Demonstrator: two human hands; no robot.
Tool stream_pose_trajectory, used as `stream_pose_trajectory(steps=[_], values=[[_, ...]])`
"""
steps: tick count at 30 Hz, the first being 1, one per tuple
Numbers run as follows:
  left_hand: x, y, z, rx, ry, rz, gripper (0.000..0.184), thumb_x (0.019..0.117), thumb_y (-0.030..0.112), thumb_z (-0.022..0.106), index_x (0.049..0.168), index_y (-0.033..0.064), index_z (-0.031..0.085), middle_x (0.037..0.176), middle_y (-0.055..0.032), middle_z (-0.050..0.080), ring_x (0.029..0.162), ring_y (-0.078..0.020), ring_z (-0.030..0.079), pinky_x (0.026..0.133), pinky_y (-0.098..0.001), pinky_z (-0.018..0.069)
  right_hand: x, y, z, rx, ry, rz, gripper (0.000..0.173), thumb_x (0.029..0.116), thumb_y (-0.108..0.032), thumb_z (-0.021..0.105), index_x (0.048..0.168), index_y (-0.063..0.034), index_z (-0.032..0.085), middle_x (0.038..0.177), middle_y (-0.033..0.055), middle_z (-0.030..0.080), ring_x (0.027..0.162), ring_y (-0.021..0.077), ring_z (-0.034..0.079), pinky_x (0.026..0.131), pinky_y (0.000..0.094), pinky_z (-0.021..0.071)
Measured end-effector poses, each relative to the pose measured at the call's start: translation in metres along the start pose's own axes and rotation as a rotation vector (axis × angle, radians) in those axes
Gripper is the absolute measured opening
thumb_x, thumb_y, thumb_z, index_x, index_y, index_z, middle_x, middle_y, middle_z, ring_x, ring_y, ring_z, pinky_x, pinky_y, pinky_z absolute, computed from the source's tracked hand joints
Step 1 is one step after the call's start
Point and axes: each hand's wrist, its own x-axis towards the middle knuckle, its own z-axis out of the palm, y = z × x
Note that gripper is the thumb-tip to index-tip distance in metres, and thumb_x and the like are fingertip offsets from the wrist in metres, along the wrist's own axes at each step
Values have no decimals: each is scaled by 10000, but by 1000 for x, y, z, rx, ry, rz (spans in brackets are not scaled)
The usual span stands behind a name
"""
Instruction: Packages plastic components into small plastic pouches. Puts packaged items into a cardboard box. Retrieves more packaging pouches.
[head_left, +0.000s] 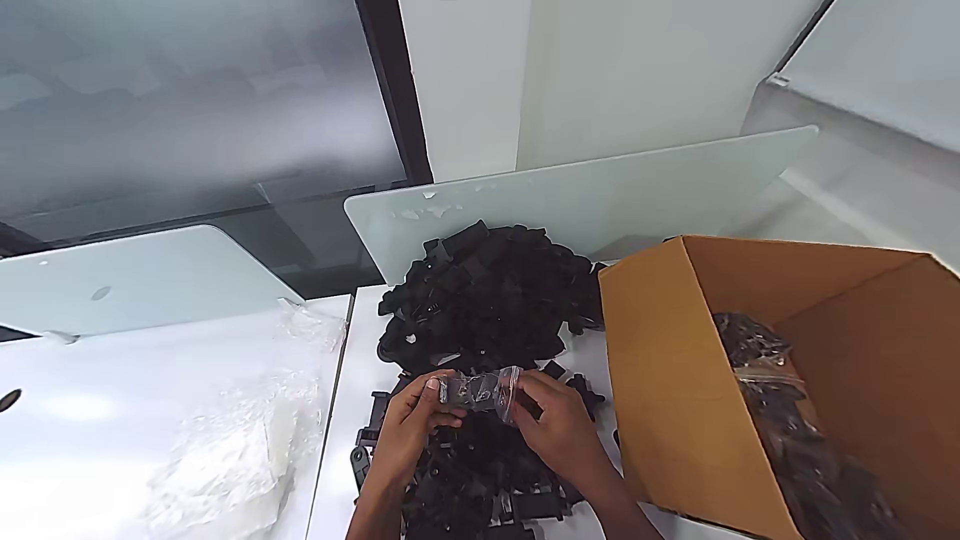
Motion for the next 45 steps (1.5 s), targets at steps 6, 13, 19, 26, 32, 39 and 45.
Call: stream_pose_trajectory(steps=[6,13,19,26,32,39,45], values=[[1,-7,-1,269,159,224,323,1101,178,413,1189,15,678,1053,-57,718,866,-130,709,744,-300,624,-2,-7,-2,14,13,32,239,961,-220,578,1025,-49,733,969,58,720,853,84,683,771,226,577],[0,3,10,80,188,167,294,1105,136,400,1210,-32,618,1046,-113,715,860,-209,744,742,-384,663,-3,-2,1,323,-41,204,242,923,-148,650,1119,-50,752,1048,34,733,855,40,698,756,199,604],[-1,3,12,20,204,164,296,1107,144,397,1206,-31,614,1064,-128,717,884,-229,749,763,-404,664,-3,-5,0,182,-34,132,221,887,-174,670,1045,-47,759,1076,43,723,955,42,689,835,197,585],[1,-2,8,218,309,237,284,1100,155,423,1083,5,664,848,-38,697,688,-122,694,600,-287,619,-2,-8,-2,354,162,109,216,903,-198,726,1061,-61,782,1205,80,660,1051,73,661,864,207,592],[4,-2,9,181,479,152,306,1113,188,400,1008,2,619,749,-50,661,564,-123,648,500,-272,579,-5,-19,-11,524,307,223,196,899,-146,734,1047,-26,781,1219,105,641,970,111,672,769,222,607],[5,-1,-6,113,485,173,291,1121,189,350,1001,29,562,775,-26,656,666,-127,693,608,-314,631,-4,-23,-25,622,441,323,211,988,-58,612,1163,30,690,1047,58,730,850,124,725,741,270,639],[1,-2,-19,117,405,194,313,1124,200,317,1049,40,575,886,-26,702,805,-133,720,730,-346,645,-9,-18,-17,614,379,425,193,991,-81,603,1140,25,664,1035,67,726,873,131,722,761,275,633]])
